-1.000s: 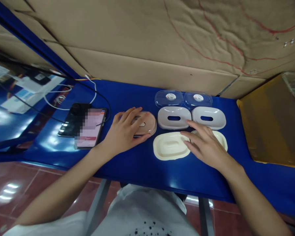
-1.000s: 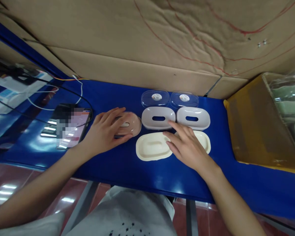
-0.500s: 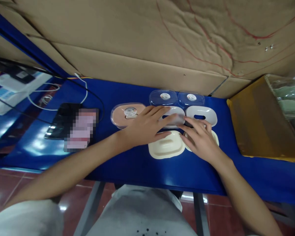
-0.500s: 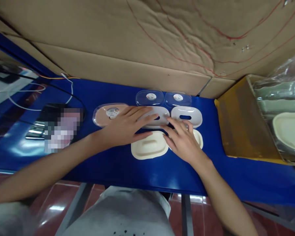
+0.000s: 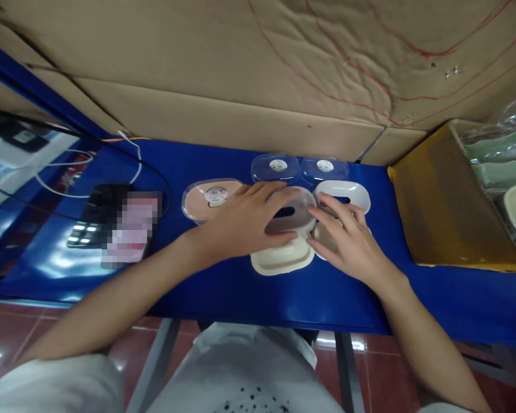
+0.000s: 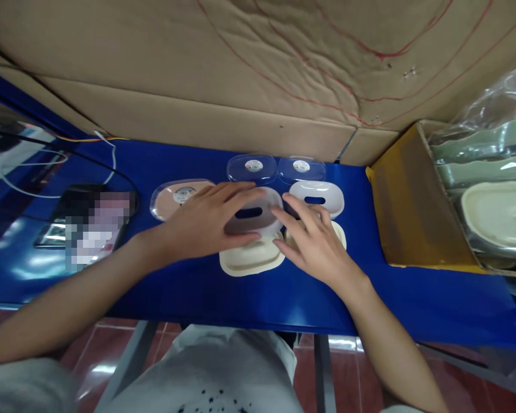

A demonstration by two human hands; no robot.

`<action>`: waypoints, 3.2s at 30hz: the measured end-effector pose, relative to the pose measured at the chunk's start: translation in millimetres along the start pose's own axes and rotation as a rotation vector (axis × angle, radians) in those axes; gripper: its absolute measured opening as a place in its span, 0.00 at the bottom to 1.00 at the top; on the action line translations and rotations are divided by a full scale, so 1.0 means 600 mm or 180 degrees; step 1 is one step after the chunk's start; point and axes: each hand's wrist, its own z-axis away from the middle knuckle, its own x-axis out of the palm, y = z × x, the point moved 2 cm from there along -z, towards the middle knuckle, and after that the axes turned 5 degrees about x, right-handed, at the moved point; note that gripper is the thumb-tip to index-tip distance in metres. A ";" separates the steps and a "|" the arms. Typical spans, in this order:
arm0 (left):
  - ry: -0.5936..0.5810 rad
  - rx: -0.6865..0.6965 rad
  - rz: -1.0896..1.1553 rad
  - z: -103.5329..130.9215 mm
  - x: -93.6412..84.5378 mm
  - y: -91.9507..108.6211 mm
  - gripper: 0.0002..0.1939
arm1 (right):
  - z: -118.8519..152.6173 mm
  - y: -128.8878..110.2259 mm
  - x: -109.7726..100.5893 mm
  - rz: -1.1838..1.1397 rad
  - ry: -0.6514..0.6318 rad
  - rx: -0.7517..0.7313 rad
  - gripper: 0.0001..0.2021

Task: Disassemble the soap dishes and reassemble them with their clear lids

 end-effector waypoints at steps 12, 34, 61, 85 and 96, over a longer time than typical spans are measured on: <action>0.0104 -0.0186 -0.0039 0.067 0.049 0.073 0.37 | 0.012 -0.013 0.010 -0.0299 -0.1011 -0.0114 0.29; -0.0098 0.0153 -0.0157 0.087 0.076 0.048 0.39 | 0.003 -0.024 0.029 -0.0180 -0.0887 -0.0074 0.17; 0.0321 -0.0390 0.0198 0.052 0.004 -0.011 0.40 | 0.000 -0.020 0.004 -0.0150 -0.0188 -0.0010 0.39; -0.0011 -0.0295 -0.0161 0.079 0.053 0.040 0.36 | 0.002 -0.004 0.022 -0.0293 -0.0384 -0.0104 0.25; -0.0164 -0.0133 -0.0313 0.071 0.057 0.038 0.34 | -0.001 -0.002 0.026 -0.0068 -0.0243 -0.0171 0.23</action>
